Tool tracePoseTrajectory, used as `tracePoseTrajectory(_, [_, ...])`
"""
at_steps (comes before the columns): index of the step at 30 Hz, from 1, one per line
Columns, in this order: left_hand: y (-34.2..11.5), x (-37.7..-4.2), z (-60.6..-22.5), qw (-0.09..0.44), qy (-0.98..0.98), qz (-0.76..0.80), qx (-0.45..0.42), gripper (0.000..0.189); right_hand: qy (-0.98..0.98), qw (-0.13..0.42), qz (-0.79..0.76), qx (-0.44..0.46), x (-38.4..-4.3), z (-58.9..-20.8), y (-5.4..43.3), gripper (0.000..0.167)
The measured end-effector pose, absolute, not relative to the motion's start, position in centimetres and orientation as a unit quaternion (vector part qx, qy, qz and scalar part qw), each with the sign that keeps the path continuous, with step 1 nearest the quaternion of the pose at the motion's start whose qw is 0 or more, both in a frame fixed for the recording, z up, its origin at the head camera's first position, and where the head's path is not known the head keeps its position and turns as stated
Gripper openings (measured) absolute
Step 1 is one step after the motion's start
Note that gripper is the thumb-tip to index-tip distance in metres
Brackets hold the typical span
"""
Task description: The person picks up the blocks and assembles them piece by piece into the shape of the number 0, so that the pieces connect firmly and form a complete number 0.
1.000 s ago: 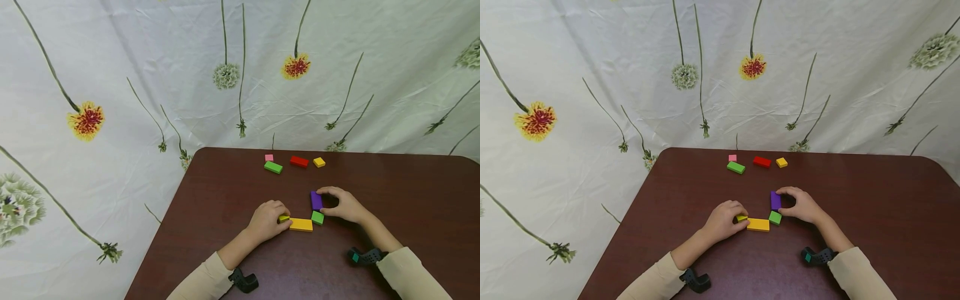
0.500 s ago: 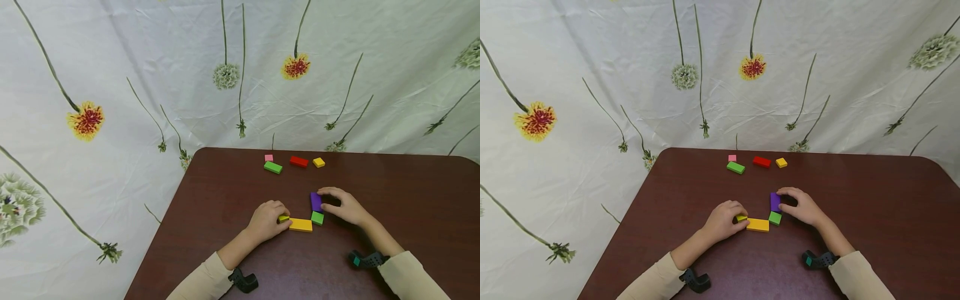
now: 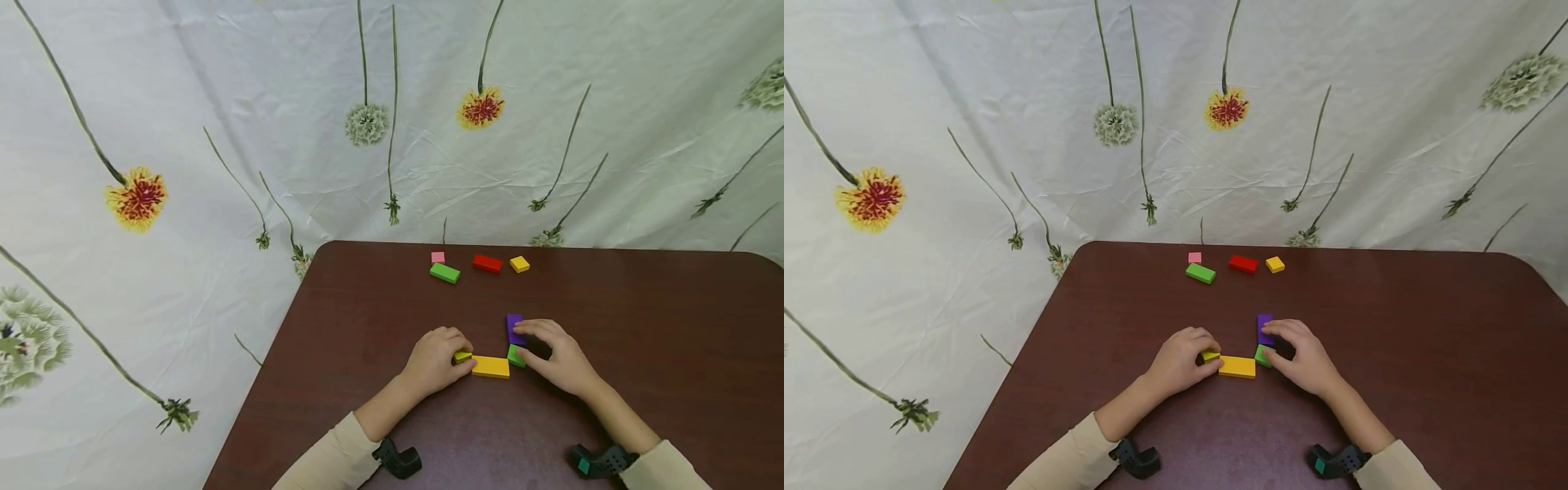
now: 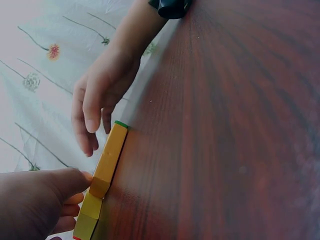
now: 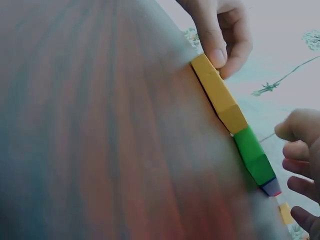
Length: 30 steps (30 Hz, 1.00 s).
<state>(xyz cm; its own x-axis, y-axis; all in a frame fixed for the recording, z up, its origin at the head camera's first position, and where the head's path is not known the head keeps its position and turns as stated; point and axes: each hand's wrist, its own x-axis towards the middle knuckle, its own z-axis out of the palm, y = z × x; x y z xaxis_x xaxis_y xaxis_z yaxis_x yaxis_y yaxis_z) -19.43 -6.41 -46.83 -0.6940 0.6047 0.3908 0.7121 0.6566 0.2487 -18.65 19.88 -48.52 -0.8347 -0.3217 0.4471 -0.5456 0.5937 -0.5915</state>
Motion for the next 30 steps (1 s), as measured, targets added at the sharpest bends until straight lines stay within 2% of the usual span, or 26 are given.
tracePoseTrajectory(10, [-6.47,-19.45,-46.87,0.140,-0.898,-0.196,-0.368,0.017,-0.884,0.169,0.364,0.241,-18.47,-49.37,19.53,0.036])
tracePoseTrajectory(23, [-6.35,-19.60,-47.02,0.148,-0.896,-0.190,-0.373,0.018,-0.887,0.168,0.355,0.242,-18.50,-49.38,19.51,0.033])
tracePoseTrajectory(30, [-6.72,-20.04,-46.73,0.127,-0.897,-0.203,-0.371,0.017,-0.885,0.169,0.361,0.241,-18.53,-49.48,19.32,0.033])
